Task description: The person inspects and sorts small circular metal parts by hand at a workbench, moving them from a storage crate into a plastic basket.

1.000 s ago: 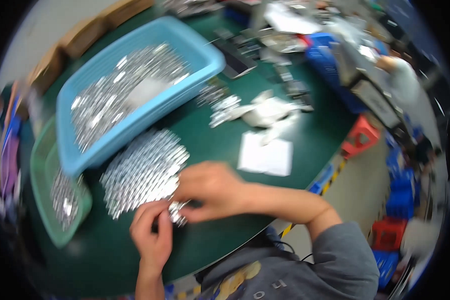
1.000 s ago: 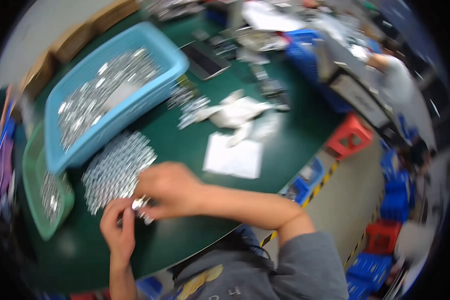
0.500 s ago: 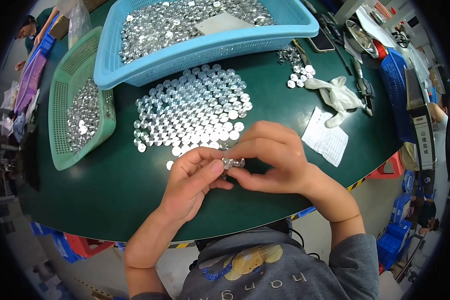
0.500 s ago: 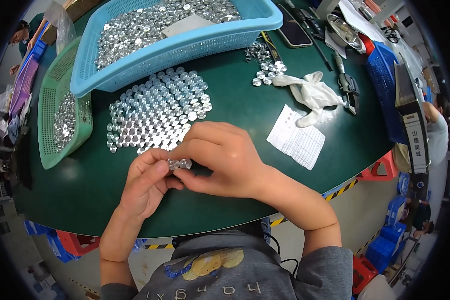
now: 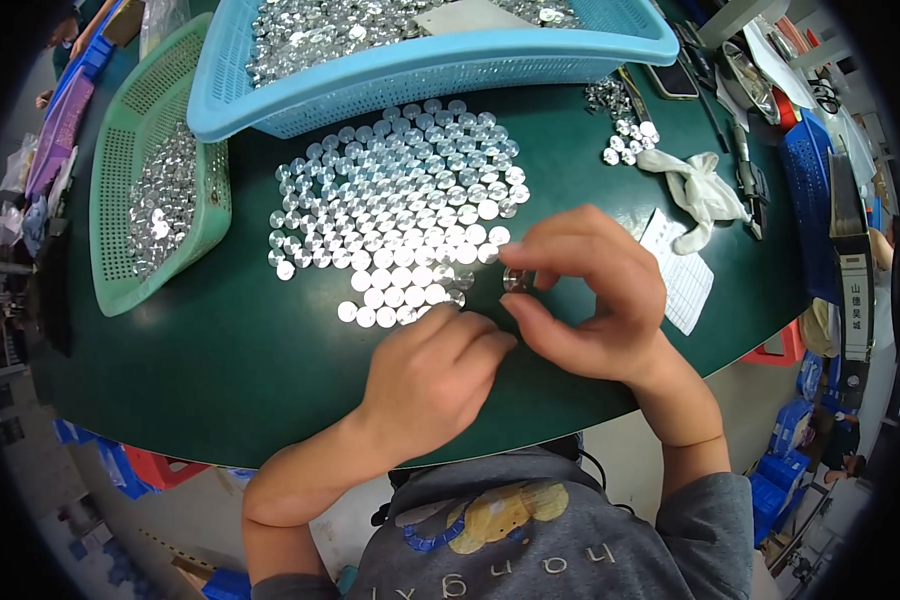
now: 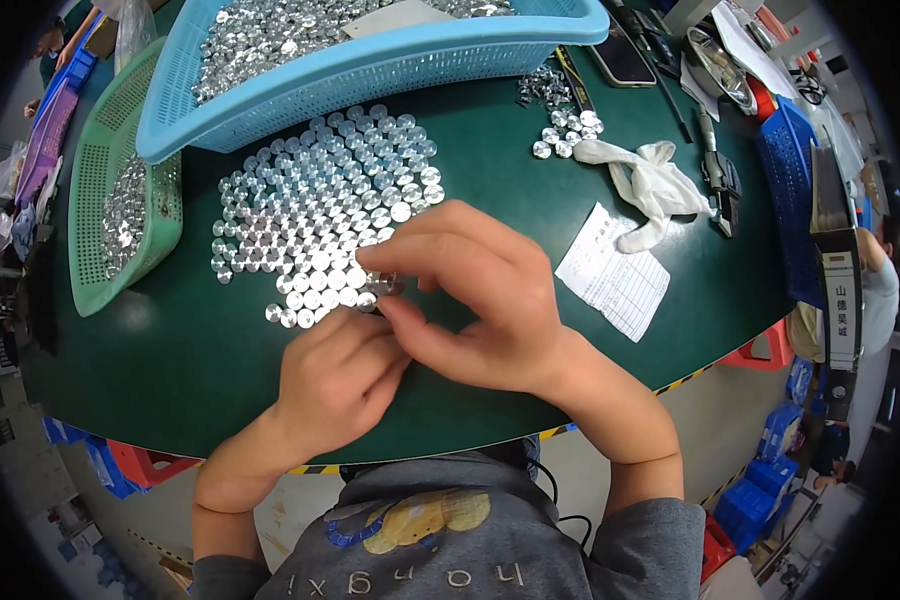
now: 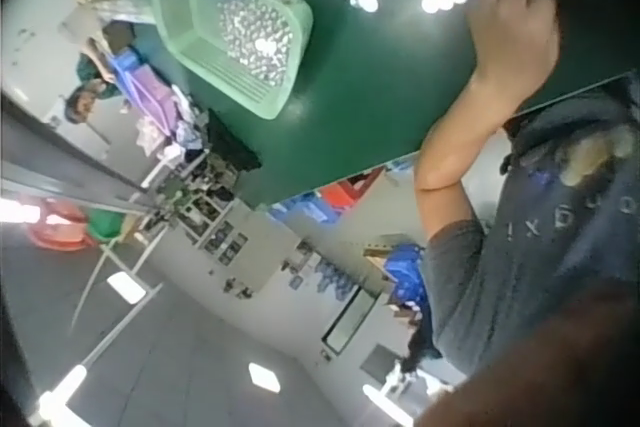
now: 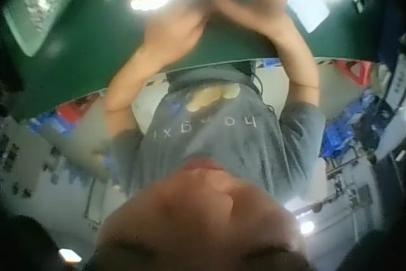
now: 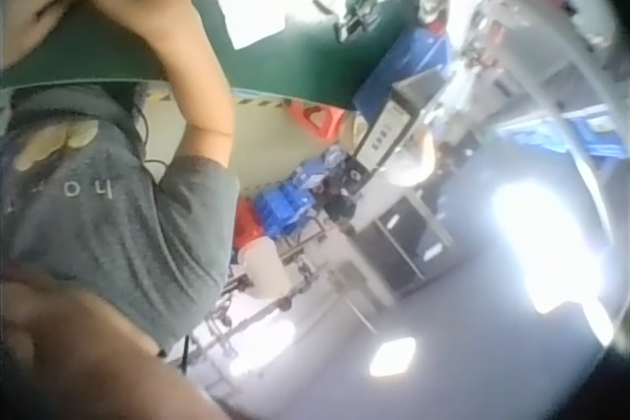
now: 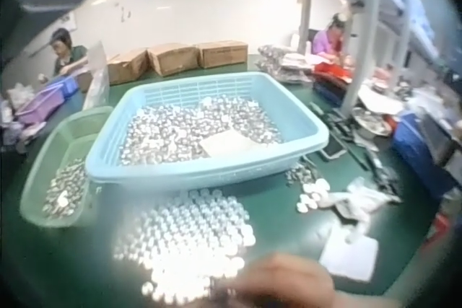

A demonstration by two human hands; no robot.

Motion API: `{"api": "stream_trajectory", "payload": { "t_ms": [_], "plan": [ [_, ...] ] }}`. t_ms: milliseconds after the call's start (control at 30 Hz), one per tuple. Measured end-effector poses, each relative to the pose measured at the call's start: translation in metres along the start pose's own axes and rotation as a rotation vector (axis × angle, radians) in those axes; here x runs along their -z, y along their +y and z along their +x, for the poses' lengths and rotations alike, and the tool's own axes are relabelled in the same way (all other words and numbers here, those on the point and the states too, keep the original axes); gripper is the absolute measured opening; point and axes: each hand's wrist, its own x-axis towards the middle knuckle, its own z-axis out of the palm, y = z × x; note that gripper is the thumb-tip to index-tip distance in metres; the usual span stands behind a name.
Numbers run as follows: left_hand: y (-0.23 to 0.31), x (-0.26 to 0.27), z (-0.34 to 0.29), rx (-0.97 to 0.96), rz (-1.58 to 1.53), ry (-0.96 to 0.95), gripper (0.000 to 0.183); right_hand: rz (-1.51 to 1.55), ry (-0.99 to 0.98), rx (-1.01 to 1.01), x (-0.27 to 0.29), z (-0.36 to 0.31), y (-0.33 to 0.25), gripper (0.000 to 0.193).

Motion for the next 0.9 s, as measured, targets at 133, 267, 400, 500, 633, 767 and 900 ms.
{"api": "stream_trajectory", "payload": {
  "t_ms": [133,267,400,500,633,767,900],
  "plan": [
    [0.003,0.001,0.003,-0.042,0.165,-0.043,0.017,-0.006,-0.015,0.006,-0.002,-0.003,0.001,0.034],
    [-0.001,0.003,0.005,0.009,0.273,0.008,0.019,0.025,-0.024,-0.012,-0.006,-0.002,-0.001,0.034],
    [-0.004,0.005,0.005,0.045,0.196,0.075,0.018,0.052,-0.024,-0.024,-0.007,-0.003,-0.001,0.035],
    [-0.002,0.015,0.006,0.181,-0.129,0.109,0.017,0.099,-0.029,-0.034,-0.006,-0.003,-0.004,0.037],
    [-0.004,0.021,0.0,0.608,-1.301,0.076,0.024,0.215,-0.043,-0.047,-0.007,-0.002,-0.009,0.037],
    [-0.005,0.014,0.001,0.654,-1.477,0.064,0.024,0.285,-0.038,-0.081,-0.01,-0.006,-0.007,0.037],
    [-0.003,0.015,0.001,0.701,-1.519,0.076,0.026,0.288,-0.035,-0.086,-0.011,-0.006,-0.008,0.038]
  ]
}}
